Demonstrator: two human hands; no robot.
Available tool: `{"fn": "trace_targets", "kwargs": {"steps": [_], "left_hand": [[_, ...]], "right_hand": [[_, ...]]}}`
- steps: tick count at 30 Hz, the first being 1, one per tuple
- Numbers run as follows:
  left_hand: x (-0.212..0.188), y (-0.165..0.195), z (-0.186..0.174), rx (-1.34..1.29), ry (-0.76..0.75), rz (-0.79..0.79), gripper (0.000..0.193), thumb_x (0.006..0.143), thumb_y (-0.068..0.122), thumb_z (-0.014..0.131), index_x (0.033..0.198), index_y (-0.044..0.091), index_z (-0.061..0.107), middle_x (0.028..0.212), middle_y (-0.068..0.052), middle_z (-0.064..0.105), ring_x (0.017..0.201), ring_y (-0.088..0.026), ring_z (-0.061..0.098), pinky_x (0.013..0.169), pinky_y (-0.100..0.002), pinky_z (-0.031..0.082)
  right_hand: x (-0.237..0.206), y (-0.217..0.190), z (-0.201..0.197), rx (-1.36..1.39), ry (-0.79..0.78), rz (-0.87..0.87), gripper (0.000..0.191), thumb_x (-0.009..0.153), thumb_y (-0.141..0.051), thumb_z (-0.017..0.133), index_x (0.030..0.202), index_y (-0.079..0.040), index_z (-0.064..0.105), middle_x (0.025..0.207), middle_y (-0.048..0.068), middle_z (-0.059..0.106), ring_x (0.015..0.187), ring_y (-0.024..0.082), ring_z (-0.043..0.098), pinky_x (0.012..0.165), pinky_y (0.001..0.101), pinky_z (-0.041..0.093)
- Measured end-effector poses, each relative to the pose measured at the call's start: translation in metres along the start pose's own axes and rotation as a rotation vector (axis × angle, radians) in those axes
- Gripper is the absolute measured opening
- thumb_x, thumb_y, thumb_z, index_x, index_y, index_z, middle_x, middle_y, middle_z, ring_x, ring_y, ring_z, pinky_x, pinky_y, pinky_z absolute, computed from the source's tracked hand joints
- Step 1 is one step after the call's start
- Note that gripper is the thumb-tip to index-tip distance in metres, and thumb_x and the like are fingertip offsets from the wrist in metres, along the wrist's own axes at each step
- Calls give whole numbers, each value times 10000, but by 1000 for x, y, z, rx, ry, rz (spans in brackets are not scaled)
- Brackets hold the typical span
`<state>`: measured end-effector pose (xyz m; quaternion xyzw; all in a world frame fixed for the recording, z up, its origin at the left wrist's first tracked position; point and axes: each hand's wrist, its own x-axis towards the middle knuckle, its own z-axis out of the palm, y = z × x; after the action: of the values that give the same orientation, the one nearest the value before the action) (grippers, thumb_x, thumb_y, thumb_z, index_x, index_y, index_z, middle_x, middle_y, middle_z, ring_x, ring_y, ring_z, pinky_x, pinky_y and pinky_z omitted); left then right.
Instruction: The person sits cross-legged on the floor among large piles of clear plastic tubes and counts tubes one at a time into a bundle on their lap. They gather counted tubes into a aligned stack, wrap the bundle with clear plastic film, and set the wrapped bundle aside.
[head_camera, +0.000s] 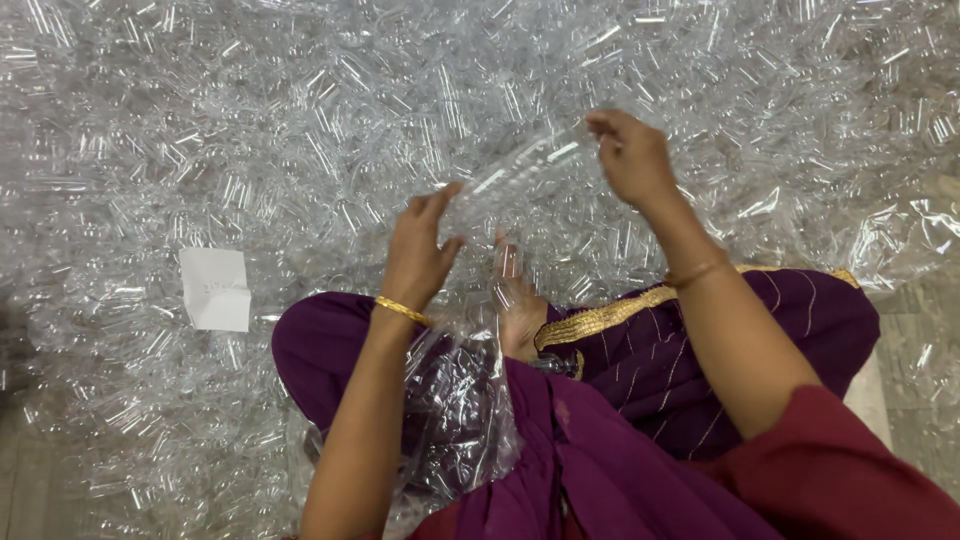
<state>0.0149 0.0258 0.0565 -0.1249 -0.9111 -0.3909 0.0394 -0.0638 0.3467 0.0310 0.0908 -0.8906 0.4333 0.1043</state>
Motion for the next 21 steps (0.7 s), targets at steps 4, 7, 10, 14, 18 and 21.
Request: {"fn": "trace_targets", "kwargs": {"steps": [4,7,10,14,18,21], "left_hand": [[-4,-9,-6,58,23,-81,689,790,62,823,1420,183,573,1272,-195,622,1153,-382,617,959,-462,512],[-4,-13,-6,114,17,-106,710,764,39,819,1417,176,578,1264,-193,622,1137,-382,620,957,-463,516],[-1,-15,-2,102,8,-49,719,728,19,827,1392,177,598,1265,-189,621,1135,-388,615,943,-459,518],[2,-14,-1,-21,-52,59,731,728,27,831,1402,154,578,1298,-176,614,1164,-374,614,969,-447,514],[3,-6,-5,-277,-99,-45,727,768,91,853,1425,121,542,1330,-138,623,1207,-291,632,987,-400,538],[5,5,-4,-644,-158,-147,778,799,106,826,1485,78,460,1381,-125,621,1231,-245,646,1010,-366,558]], "right_hand": [[2,27,11,-342,96,-55,221,906,10,674,1100,-50,761,1037,113,769,895,220,722,813,336,582],[11,20,4,176,167,325,171,973,25,609,1057,-37,744,965,83,767,816,139,704,716,275,576],[11,1,-8,471,15,324,198,968,55,600,1063,-46,742,956,69,750,823,108,702,720,246,591],[9,-10,-13,511,-126,269,210,974,53,625,1120,-28,753,994,70,764,823,101,700,751,232,615],[-1,3,0,290,-83,161,315,986,1,531,1229,-82,714,1261,180,689,1110,271,655,986,383,579],[-25,10,19,-656,-231,-314,567,776,125,619,1258,-158,712,1502,225,483,1379,377,435,1109,497,427]]}}
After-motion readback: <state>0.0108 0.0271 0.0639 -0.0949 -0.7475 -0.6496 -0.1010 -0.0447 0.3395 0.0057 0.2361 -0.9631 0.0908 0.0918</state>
